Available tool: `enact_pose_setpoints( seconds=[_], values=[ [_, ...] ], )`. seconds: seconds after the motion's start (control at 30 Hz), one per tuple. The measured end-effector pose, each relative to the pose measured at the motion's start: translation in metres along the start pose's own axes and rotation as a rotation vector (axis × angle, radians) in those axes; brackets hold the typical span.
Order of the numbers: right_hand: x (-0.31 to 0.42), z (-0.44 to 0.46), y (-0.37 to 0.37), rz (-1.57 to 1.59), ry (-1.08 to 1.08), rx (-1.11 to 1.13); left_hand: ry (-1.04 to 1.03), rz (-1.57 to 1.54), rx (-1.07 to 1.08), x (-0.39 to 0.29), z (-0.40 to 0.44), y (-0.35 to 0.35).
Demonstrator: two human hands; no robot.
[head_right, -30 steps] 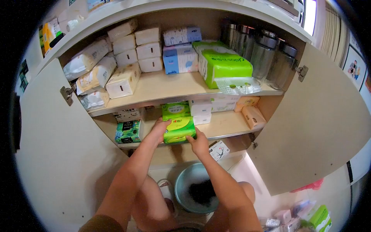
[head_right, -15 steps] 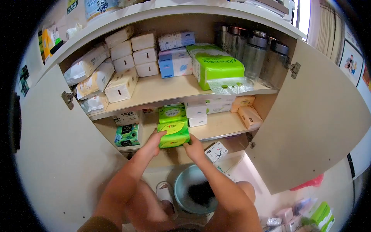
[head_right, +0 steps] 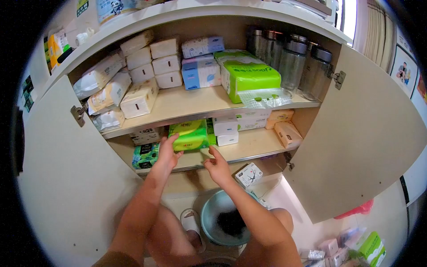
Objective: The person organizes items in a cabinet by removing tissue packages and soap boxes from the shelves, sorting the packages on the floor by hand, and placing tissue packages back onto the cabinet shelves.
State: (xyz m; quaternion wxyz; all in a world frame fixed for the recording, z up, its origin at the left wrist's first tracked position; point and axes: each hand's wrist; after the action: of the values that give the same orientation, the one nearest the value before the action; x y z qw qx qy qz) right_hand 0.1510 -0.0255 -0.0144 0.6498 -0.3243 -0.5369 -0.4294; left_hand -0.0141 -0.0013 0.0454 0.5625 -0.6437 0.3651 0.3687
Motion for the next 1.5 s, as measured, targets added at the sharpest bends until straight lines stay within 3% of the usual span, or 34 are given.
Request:
enact_pose_setpoints(
  seconds=[0.27, 0.37, 0.47, 0.53, 0.57, 0.63, 0.67, 0.87, 1.07, 1.13, 1.27, 1.33, 1.37, 1.5],
  values=[
    [0.002, 0.001, 0.01, -0.033, -0.122, -0.037, -0.054, -0.046, -0.001, 0.022, 0.046, -0.002],
    [-0.009, 0.005, 0.016, 0.001, -0.146, -0.05, -0.12, 0.007, 0.104, 0.033, 0.058, -0.001],
    [-0.01, 0.008, 0.02, 0.019, -0.16, -0.087, -0.248, -0.047, 0.057, 0.042, 0.056, -0.013],
    [0.001, 0.006, 0.021, 0.044, -0.215, -0.111, -0.254, -0.002, -0.17, 0.047, 0.055, -0.017],
    [0.0, 0.007, 0.023, 0.045, -0.216, -0.111, -0.253, -0.002, -0.17, 0.05, 0.054, -0.018],
    [-0.002, 0.009, 0.027, 0.099, -0.233, -0.133, -0.167, -0.344, -0.031, 0.045, 0.04, -0.027],
    [-0.002, 0.009, 0.029, 0.1, -0.233, -0.134, -0.166, -0.343, -0.031, 0.044, 0.038, -0.029],
    [0.001, 0.011, 0.035, 0.226, -0.247, -0.211, -0.114, -0.178, -0.152, 0.054, 0.05, -0.021],
    [0.001, 0.011, 0.035, 0.251, -0.309, -0.21, -0.171, 0.197, -0.286, 0.076, 0.043, -0.025],
    [-0.002, 0.01, 0.036, 0.242, -0.31, -0.218, -0.158, 0.695, -0.452, 0.079, 0.032, -0.032],
    [0.002, 0.009, 0.035, 0.262, -0.31, -0.243, -0.016, 0.76, -0.461, 0.071, 0.034, -0.026],
    [0.002, 0.009, 0.034, 0.283, -0.309, -0.23, -0.114, 0.443, -0.221, 0.071, 0.042, -0.018],
    [0.002, 0.009, 0.034, 0.283, -0.309, -0.232, -0.114, 0.444, -0.219, 0.073, 0.045, -0.017],
    [0.003, 0.006, 0.035, 0.28, -0.299, -0.242, -0.13, 0.601, -0.489, 0.072, 0.04, -0.033]
  ],
)
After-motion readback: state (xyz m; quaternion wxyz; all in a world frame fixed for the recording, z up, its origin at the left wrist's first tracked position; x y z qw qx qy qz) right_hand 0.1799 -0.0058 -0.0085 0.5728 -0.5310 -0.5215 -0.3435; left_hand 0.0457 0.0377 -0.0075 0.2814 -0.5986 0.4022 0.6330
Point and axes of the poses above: each hand's wrist, its own z-axis towards the middle knuckle, its own y-axis out of the back of the hand, x = y × z, and after that the axes turned 15 degrees about x, right-handed
